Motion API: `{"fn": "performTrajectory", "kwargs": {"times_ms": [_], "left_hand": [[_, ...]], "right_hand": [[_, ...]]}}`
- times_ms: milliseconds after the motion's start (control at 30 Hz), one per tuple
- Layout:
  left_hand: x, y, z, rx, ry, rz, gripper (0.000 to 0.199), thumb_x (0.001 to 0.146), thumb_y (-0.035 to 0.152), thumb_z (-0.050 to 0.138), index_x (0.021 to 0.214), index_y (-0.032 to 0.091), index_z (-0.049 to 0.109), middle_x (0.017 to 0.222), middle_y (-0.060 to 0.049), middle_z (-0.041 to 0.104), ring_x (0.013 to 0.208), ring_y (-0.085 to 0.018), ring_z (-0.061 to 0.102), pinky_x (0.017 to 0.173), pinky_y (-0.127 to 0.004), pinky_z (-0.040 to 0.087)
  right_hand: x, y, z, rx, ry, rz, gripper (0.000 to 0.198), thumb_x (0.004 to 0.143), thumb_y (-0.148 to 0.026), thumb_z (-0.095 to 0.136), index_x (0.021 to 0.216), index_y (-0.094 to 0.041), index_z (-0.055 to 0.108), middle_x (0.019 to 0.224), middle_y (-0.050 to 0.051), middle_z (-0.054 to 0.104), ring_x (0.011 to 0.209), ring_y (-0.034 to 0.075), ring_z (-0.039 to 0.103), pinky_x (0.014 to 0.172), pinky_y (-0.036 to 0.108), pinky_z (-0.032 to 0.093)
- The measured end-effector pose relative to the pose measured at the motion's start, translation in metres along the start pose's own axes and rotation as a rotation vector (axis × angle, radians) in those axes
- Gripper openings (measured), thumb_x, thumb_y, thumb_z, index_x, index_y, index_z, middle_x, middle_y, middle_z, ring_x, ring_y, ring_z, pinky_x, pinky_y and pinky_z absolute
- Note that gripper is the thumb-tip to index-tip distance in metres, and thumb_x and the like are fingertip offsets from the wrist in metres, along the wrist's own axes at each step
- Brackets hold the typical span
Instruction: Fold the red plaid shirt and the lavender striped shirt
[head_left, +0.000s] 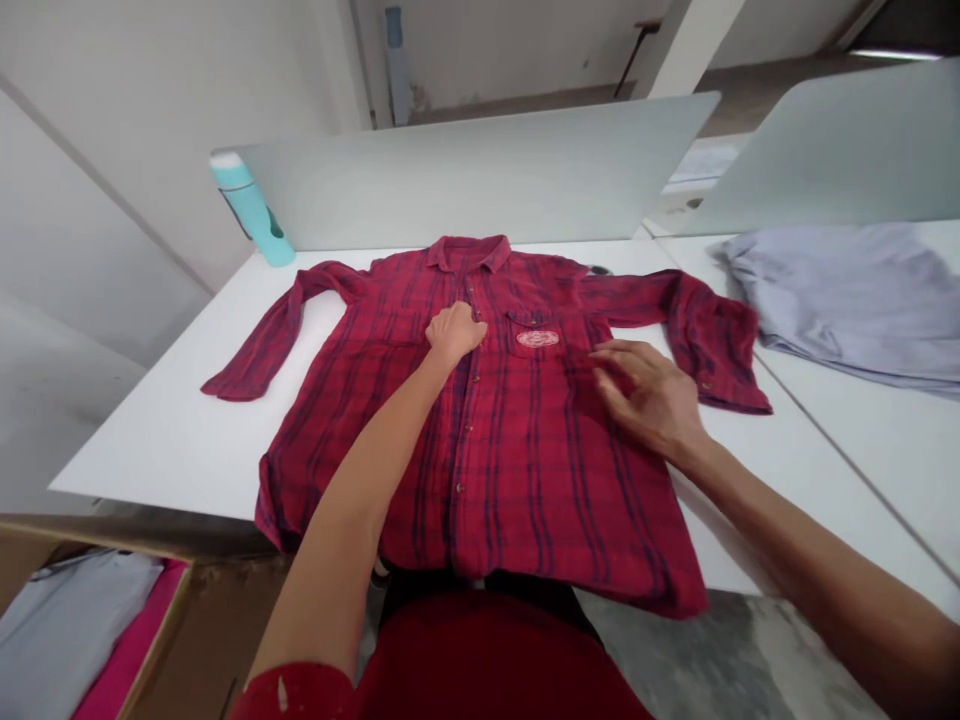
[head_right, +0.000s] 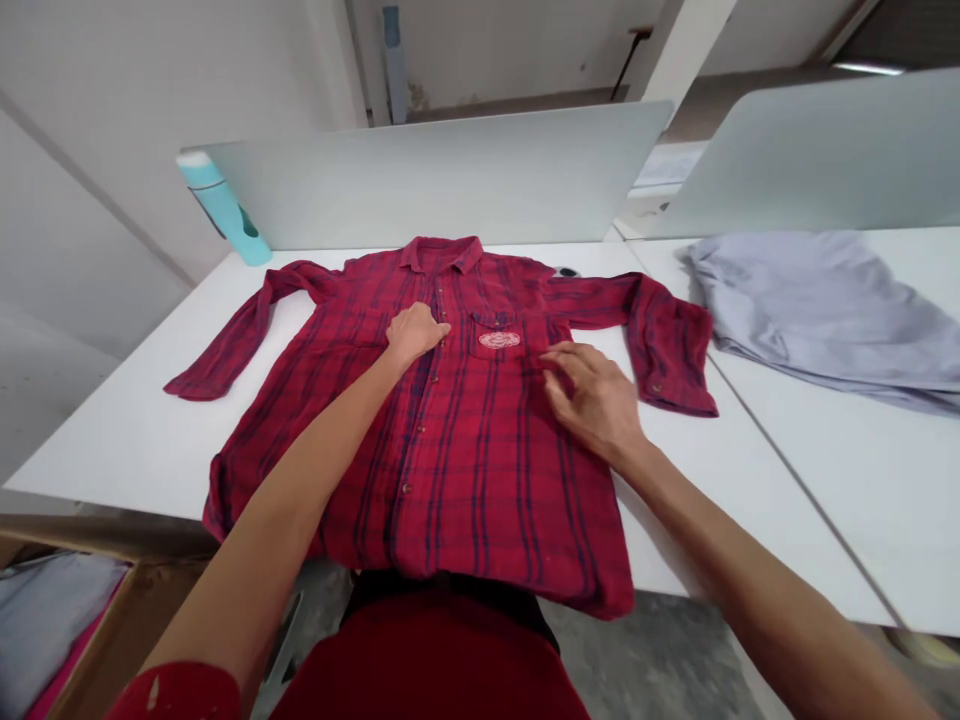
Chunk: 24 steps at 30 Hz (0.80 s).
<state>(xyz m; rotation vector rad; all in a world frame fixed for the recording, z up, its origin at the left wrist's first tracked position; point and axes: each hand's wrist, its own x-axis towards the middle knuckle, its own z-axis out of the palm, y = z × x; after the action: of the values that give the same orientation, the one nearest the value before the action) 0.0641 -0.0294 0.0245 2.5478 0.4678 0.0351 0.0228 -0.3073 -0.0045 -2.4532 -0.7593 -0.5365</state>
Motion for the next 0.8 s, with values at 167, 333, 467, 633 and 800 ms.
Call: {"fn": "performTrajectory", "kwargs": {"times_ms": [167, 333, 467, 633, 800], "left_hand": [[0.005, -0.003, 0.002, 0.012, -0.001, -0.004, 0.021, 0.089, 0.032, 0.066, 0.099, 0.019, 0.079, 0.111, -0.016, 0.079, 0.115, -0.032, 0.074, 0.095, -0.039, 0.055], [0.006, -0.019, 0.005, -0.135, 0.098, 0.037, 0.017, 0.092, 0.031, 0.063, 0.091, 0.022, 0.077, 0.1, -0.007, 0.08, 0.107, -0.024, 0.075, 0.096, -0.034, 0.055], [0.01, -0.03, 0.008, -0.203, 0.113, 0.038, 0.016, 0.093, 0.028, 0.061, 0.09, 0.021, 0.075, 0.093, -0.006, 0.079, 0.094, -0.019, 0.076, 0.091, -0.032, 0.057], [0.011, -0.024, 0.003, -0.049, 0.073, 0.049, 0.013, 0.09, 0.024, 0.063, 0.091, 0.02, 0.076, 0.095, -0.008, 0.08, 0.099, -0.022, 0.076, 0.097, -0.034, 0.055], [0.008, -0.014, -0.003, 0.111, 0.046, 0.056, 0.017, 0.091, 0.022, 0.064, 0.101, 0.018, 0.077, 0.108, -0.012, 0.08, 0.115, -0.026, 0.073, 0.102, -0.035, 0.053]], "right_hand": [[-0.006, 0.024, -0.015, 0.107, 0.146, 0.254, 0.027, 0.093, -0.035, 0.048, 0.103, -0.026, 0.072, 0.111, 0.018, 0.074, 0.098, 0.034, 0.072, 0.095, 0.049, 0.058], [-0.005, 0.027, -0.019, 0.142, 0.117, 0.393, 0.025, 0.089, -0.036, 0.049, 0.102, -0.027, 0.069, 0.111, 0.02, 0.073, 0.093, 0.034, 0.07, 0.093, 0.048, 0.056], [-0.004, 0.023, -0.02, 0.169, 0.077, 0.435, 0.025, 0.087, -0.037, 0.049, 0.099, -0.028, 0.068, 0.114, 0.019, 0.073, 0.093, 0.034, 0.07, 0.088, 0.048, 0.056], [-0.005, 0.023, -0.019, 0.158, 0.061, 0.454, 0.026, 0.088, -0.035, 0.049, 0.1, -0.026, 0.07, 0.114, 0.019, 0.074, 0.093, 0.033, 0.071, 0.084, 0.046, 0.055], [-0.006, 0.032, -0.012, 0.152, 0.104, 0.41, 0.024, 0.086, -0.032, 0.052, 0.096, -0.024, 0.072, 0.106, 0.017, 0.074, 0.086, 0.029, 0.07, 0.081, 0.041, 0.055]]}}
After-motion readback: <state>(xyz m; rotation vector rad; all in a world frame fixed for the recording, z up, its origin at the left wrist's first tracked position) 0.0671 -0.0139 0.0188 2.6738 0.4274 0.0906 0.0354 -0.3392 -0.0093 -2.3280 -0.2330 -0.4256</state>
